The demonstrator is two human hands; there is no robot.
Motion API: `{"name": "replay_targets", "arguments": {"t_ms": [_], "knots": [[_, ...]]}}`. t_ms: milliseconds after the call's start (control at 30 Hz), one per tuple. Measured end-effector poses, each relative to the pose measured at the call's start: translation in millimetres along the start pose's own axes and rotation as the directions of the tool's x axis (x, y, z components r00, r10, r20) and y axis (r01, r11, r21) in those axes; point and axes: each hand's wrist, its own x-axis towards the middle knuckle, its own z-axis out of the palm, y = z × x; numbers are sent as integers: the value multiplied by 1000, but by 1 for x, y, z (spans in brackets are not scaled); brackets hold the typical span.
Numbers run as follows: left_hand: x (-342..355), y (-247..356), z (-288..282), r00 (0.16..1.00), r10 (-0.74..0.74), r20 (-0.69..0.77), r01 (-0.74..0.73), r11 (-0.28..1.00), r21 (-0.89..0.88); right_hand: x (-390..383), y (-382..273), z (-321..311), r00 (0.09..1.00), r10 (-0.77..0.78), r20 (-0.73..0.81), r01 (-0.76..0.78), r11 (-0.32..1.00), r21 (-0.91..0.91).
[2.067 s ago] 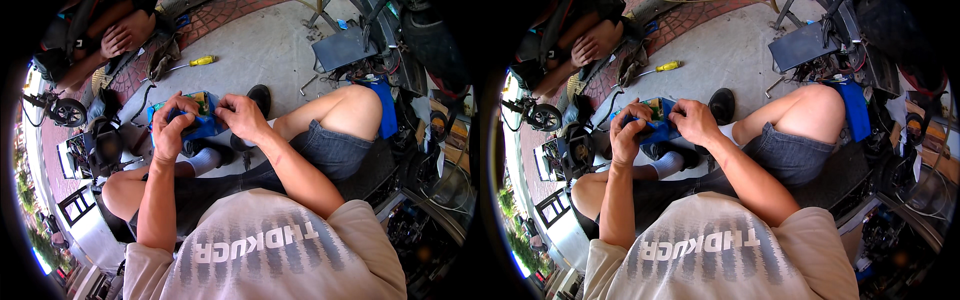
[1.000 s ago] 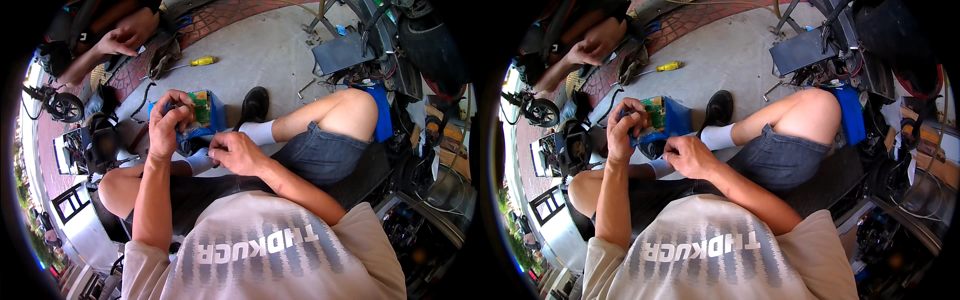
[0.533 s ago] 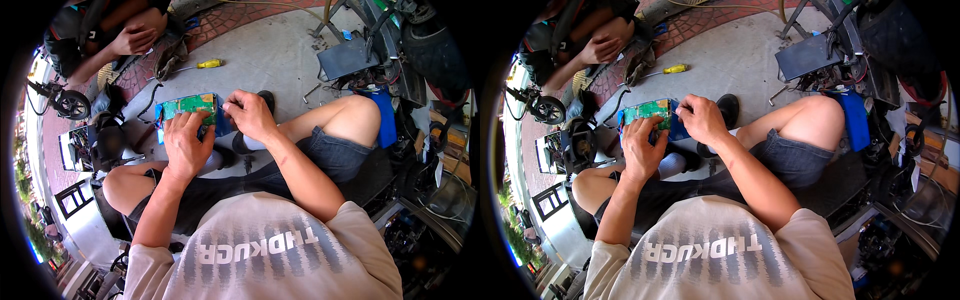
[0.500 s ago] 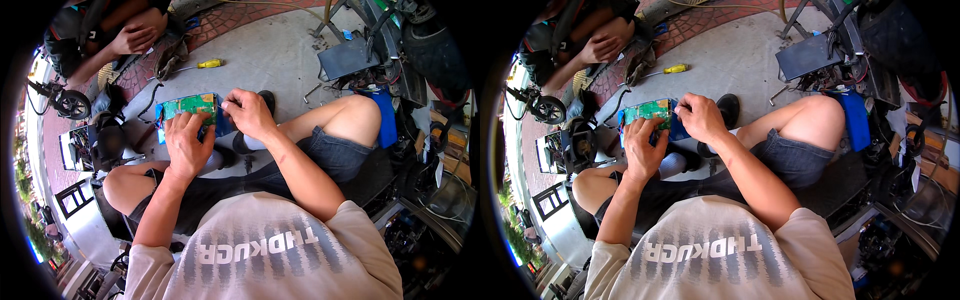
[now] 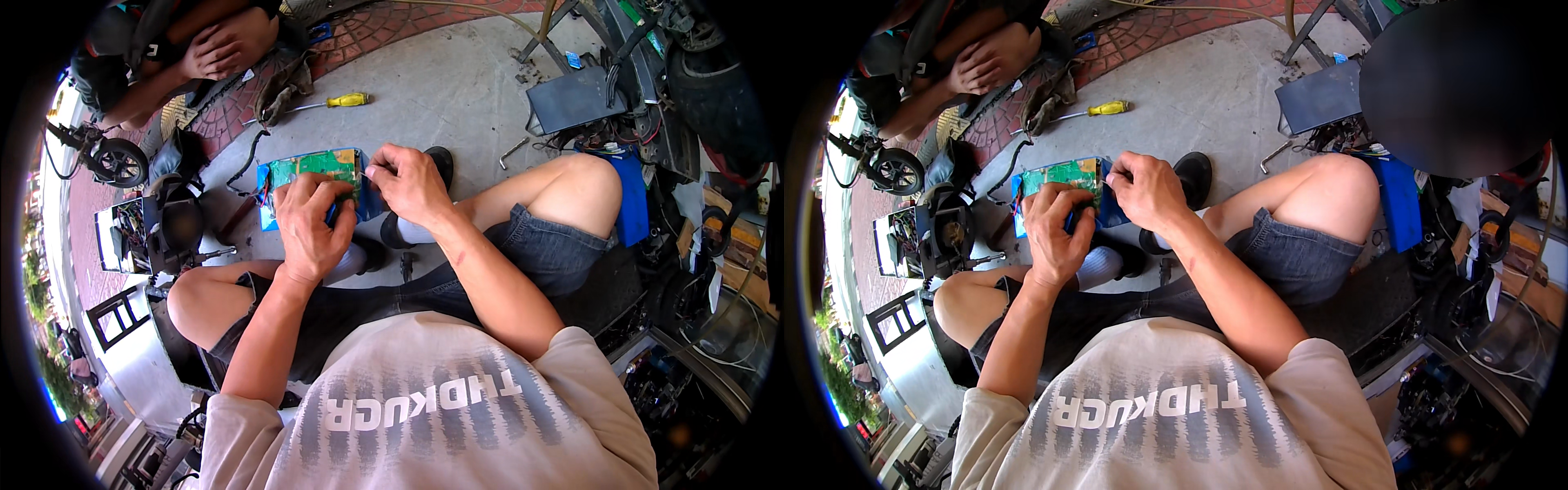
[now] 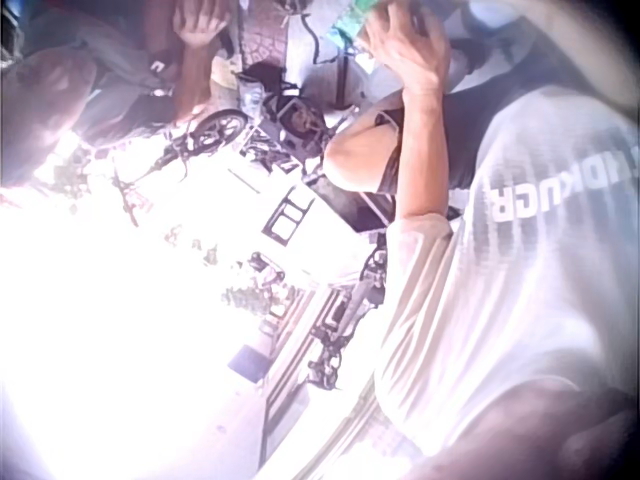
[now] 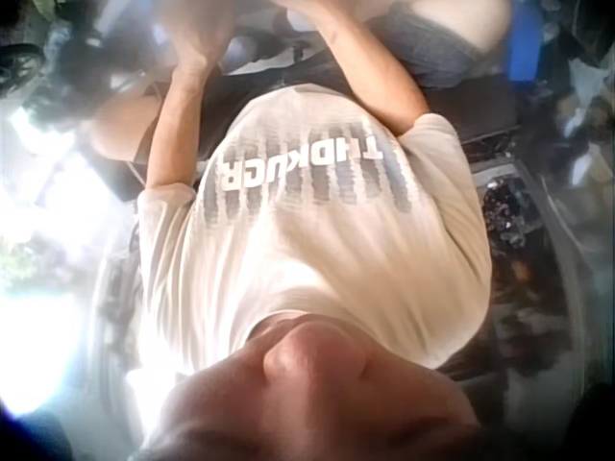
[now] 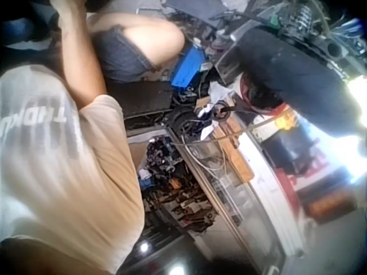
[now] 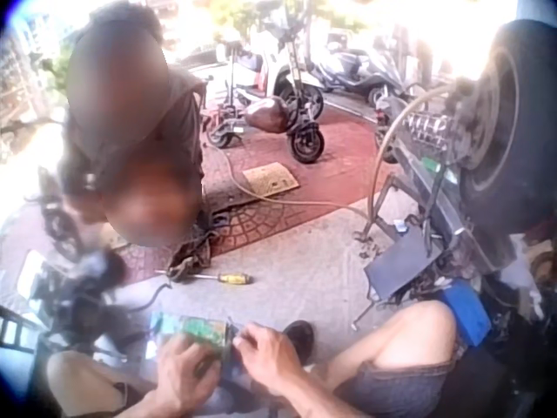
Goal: The person removes blue tape and a protective outer casing from a battery pack using a box cutter and their hands, eventually prying the two halves of the shell apart to reveal the cells and internal wiring.
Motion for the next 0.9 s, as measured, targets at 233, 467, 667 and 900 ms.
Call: {"name": "replay_targets", "arguments": {"t_ms": [233,467,667,900], "knots": [[0,0,0,1000,-2,-3,2,1000,-4,-6,-4,-2,985,143,98,-161,965,206],[0,-1,1,1000,15,-11,-15,1000,-6,-12,-1,1,973,198,116,-226,915,335],[1,-3,2,999,26,-24,-27,1000,-13,-22,-3,3,978,184,99,-206,928,311],[2,-1,3,999,29,-34,-30,999,-30,-33,5,9,988,146,54,-155,942,298]]}}
